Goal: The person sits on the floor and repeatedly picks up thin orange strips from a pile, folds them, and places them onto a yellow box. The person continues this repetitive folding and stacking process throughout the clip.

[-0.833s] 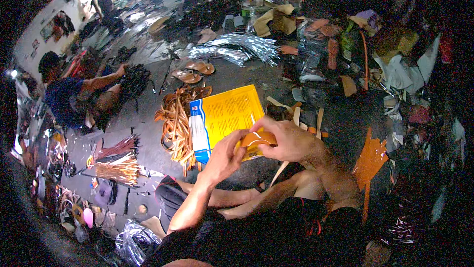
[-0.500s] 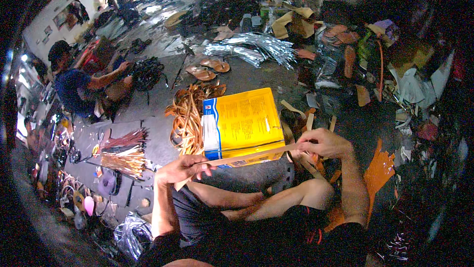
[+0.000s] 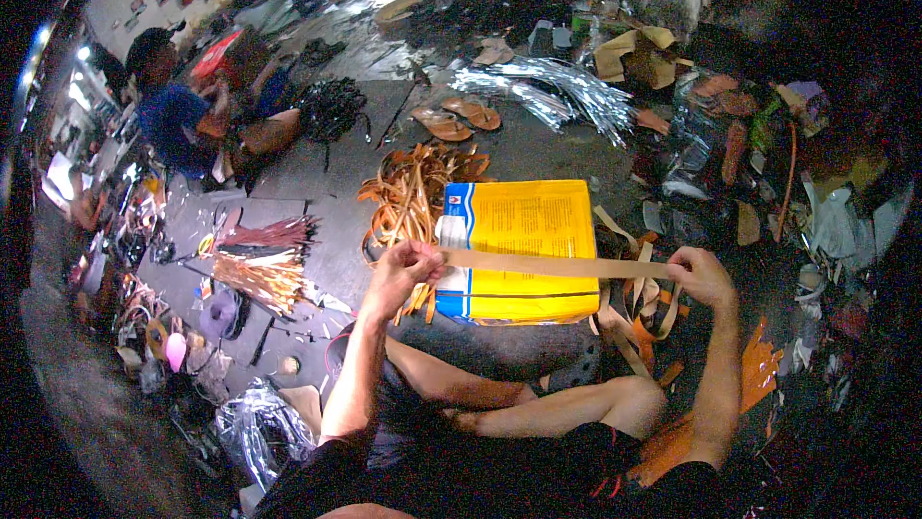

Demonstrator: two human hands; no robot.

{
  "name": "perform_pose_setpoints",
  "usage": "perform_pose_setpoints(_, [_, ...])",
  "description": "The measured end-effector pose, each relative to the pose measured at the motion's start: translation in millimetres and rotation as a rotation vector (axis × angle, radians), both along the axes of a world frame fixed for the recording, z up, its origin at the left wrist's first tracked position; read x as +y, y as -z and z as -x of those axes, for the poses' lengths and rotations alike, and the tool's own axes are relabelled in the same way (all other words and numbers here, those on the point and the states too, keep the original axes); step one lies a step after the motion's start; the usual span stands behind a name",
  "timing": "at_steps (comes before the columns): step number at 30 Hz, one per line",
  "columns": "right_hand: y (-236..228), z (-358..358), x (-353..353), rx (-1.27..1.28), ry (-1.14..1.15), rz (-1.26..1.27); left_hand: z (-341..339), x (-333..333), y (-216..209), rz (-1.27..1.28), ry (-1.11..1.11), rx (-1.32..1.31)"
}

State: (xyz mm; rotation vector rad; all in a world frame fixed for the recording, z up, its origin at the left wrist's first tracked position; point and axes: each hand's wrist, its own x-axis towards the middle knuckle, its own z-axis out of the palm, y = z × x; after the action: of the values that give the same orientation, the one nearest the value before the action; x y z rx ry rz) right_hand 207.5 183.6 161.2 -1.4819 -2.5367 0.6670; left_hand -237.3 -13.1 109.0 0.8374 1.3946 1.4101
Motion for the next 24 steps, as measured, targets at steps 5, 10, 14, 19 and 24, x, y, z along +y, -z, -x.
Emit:
perform_pose_setpoints(5, [-3, 123, -19, 0.402, 0.003, -0.171, -5, 4, 9, 0.033, -0.128, 0.113])
perform_pose_setpoints(10, [5, 239, -46, 0.51, -0.499, -0.119, 2, 10, 37, -0.004, -0.229, 0.255])
perform_pose_setpoints(14, [36, 291, -50, 0.538, -0.627, -0.102, 2, 12, 45, 0.001, -0.265, 0.196])
perform_pose_setpoints(19, [51, 303, -52, 0.559, -0.563, 0.087, -3, 16, 31, 0.034, -0.251, 0.177])
perform_pose_setpoints(24, [62, 303, -52, 0.65, -0.565, -0.02, 0, 18, 39, 0.026, -0.236, 0.125])
